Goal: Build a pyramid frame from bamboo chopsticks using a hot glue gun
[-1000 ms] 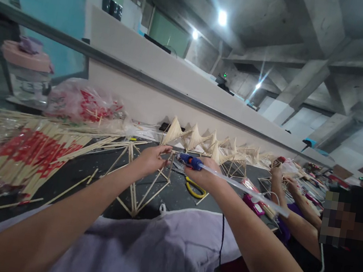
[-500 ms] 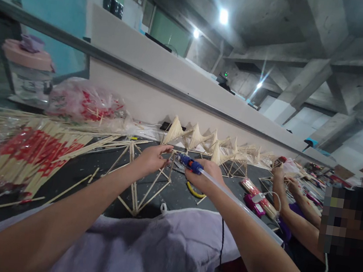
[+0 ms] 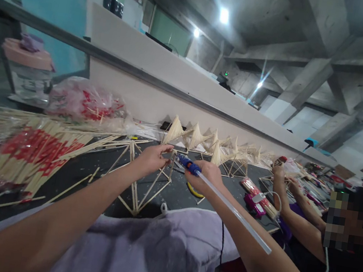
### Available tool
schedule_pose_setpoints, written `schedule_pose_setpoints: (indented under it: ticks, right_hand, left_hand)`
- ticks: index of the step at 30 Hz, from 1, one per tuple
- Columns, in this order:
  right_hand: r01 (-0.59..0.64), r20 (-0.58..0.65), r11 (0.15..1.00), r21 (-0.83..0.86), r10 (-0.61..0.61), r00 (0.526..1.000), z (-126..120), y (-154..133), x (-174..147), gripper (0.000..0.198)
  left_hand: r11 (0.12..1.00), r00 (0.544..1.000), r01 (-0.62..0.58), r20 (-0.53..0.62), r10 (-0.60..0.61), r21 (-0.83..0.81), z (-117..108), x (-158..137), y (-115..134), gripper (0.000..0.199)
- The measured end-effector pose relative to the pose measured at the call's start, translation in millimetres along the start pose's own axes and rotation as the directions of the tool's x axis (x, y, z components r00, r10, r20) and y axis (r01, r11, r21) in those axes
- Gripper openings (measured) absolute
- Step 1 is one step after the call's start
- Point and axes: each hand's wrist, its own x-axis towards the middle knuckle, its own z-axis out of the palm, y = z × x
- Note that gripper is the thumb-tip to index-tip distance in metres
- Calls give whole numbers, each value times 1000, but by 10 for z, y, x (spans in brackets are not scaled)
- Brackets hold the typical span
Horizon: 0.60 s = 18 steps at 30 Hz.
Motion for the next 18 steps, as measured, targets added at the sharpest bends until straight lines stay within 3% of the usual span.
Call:
schedule_pose_setpoints:
  ticks: [8,12,18]
  right_hand:
    - [-36,-22,999,8,36,999,9,35,25,22]
    - [-100,-18,991,87,102,995,-9,15,47,22]
    - [-86,0,982,167,87,996,19,47,68,27]
  left_hand:
    - [1000,1000,-6,2,6,0,-18,-8,24,52]
    - [1000,1000,-1,8,1,5,-34,-14,48,53]
    - [1000,1000,-9,13,9,1,-49,-29,60,53]
